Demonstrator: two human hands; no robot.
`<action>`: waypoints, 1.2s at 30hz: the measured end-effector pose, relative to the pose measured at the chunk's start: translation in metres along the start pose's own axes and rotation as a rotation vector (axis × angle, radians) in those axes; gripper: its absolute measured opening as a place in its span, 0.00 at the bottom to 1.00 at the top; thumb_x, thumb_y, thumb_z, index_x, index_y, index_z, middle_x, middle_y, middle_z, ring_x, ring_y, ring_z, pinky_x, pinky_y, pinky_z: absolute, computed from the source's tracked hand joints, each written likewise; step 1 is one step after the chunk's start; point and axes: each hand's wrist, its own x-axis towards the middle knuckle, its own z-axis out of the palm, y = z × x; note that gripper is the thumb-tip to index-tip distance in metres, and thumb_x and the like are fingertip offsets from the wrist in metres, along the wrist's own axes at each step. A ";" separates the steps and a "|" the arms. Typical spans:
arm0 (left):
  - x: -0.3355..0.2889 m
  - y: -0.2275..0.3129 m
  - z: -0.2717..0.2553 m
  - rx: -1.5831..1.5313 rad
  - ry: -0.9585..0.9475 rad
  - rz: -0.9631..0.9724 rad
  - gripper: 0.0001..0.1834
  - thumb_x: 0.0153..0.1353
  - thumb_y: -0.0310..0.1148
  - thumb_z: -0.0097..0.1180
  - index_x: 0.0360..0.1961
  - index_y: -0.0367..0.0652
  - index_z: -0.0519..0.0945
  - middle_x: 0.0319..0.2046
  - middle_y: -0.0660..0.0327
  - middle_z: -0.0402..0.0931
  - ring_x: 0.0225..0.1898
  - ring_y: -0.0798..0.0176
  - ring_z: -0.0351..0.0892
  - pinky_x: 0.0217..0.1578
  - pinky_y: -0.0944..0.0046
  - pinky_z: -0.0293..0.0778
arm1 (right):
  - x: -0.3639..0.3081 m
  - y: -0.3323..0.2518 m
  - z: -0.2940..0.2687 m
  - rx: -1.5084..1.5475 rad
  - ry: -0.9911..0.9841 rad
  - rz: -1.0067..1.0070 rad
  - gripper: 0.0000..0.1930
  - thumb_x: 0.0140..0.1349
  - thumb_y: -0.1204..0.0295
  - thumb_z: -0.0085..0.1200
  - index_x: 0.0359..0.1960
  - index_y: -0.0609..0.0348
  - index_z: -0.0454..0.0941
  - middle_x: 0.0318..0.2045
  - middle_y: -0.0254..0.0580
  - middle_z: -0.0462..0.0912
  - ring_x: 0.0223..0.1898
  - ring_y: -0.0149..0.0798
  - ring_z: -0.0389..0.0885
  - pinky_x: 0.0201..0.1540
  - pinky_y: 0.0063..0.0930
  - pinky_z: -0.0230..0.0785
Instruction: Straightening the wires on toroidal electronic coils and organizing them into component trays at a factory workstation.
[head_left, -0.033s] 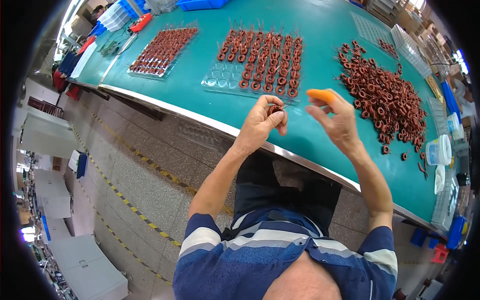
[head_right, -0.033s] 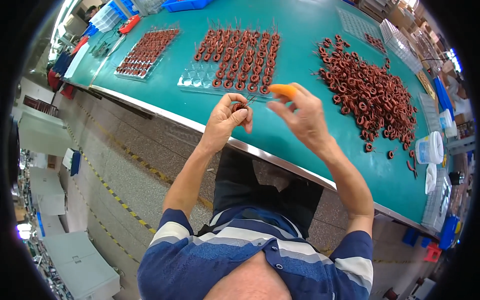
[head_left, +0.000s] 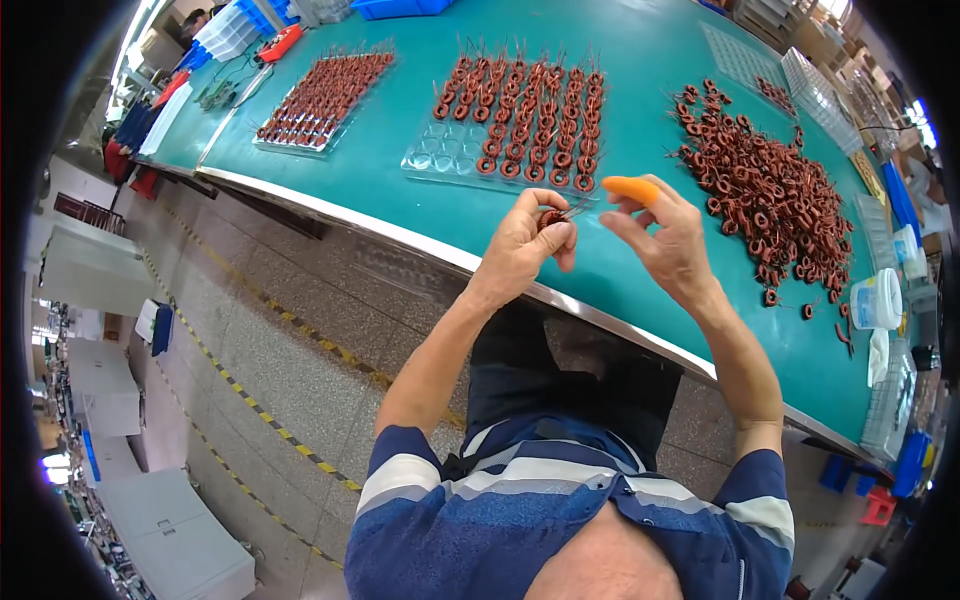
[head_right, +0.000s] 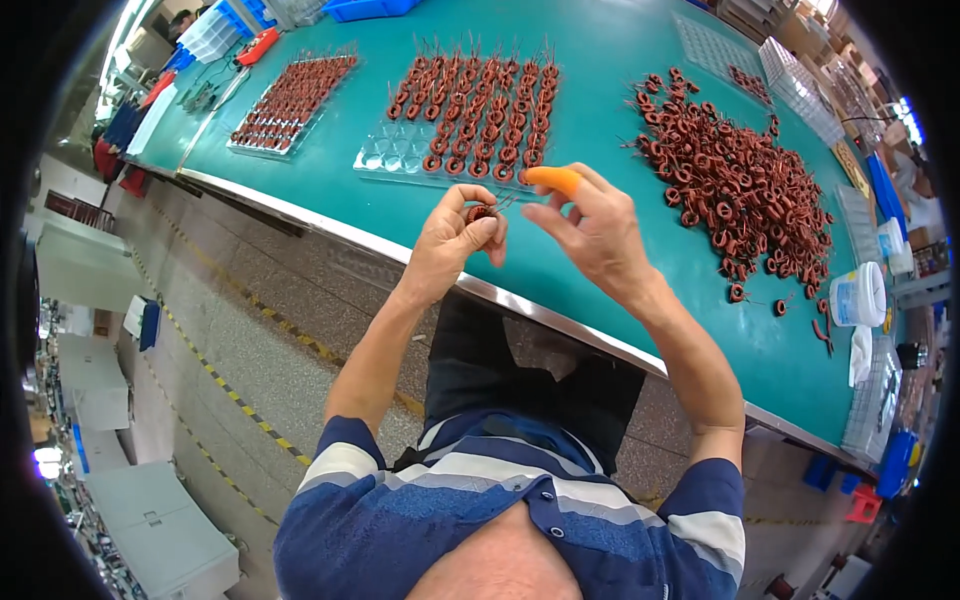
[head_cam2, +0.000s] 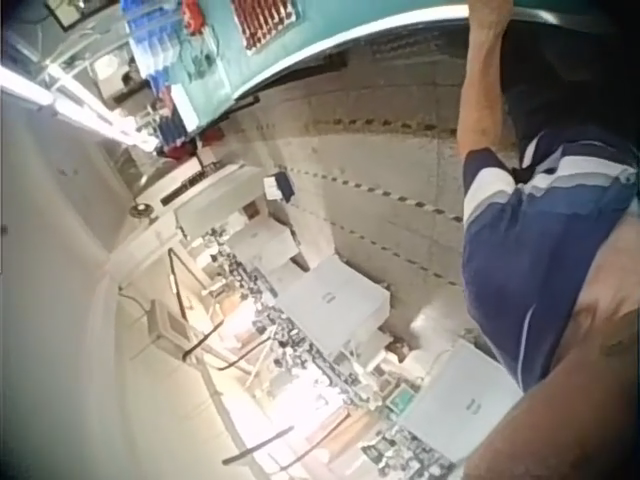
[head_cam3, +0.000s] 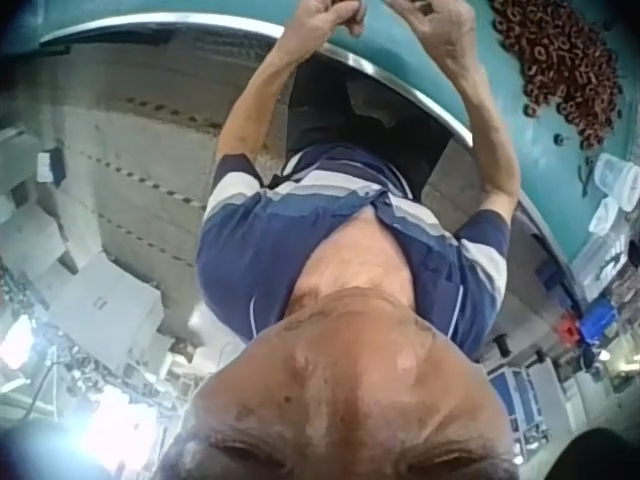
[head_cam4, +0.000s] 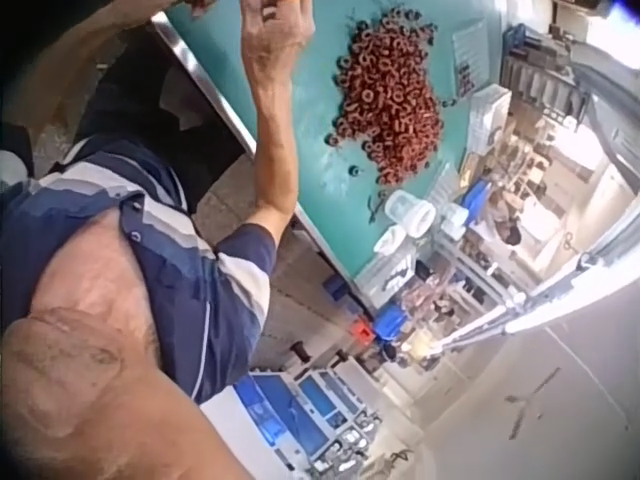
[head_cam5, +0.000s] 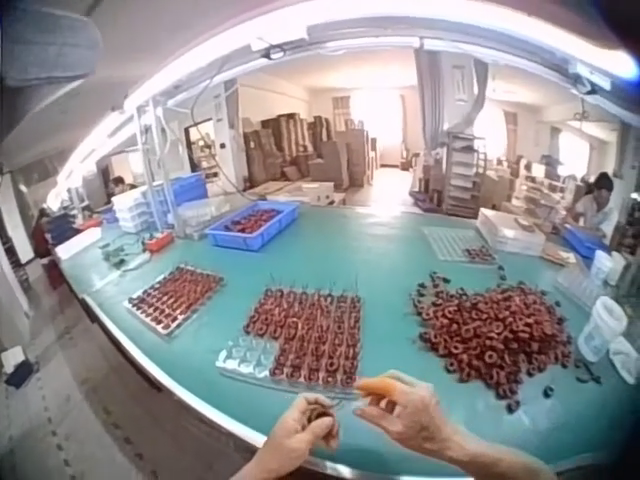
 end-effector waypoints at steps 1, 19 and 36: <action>0.002 0.001 0.003 0.059 -0.036 -0.007 0.12 0.67 0.31 0.49 0.46 0.37 0.63 0.28 0.61 0.71 0.27 0.68 0.74 0.31 0.70 0.72 | 0.001 -0.001 0.001 -0.026 -0.020 -0.016 0.14 0.53 0.71 0.64 0.41 0.59 0.80 0.31 0.38 0.79 0.26 0.30 0.77 0.26 0.24 0.70; -0.009 0.002 0.026 0.379 -0.123 -0.013 0.08 0.68 0.30 0.46 0.43 0.39 0.66 0.25 0.64 0.68 0.24 0.71 0.67 0.28 0.70 0.67 | 0.006 0.000 -0.017 -0.052 -0.287 -0.053 0.07 0.56 0.71 0.59 0.31 0.63 0.77 0.25 0.44 0.76 0.27 0.44 0.77 0.29 0.34 0.69; 0.052 0.039 -0.086 0.439 0.330 0.166 0.04 0.63 0.27 0.51 0.36 0.38 0.75 0.22 0.66 0.72 0.25 0.73 0.73 0.27 0.71 0.70 | -0.025 0.132 -0.094 -0.828 0.084 0.000 0.17 0.57 0.73 0.57 0.48 0.66 0.73 0.51 0.47 0.72 0.53 0.50 0.69 0.55 0.41 0.64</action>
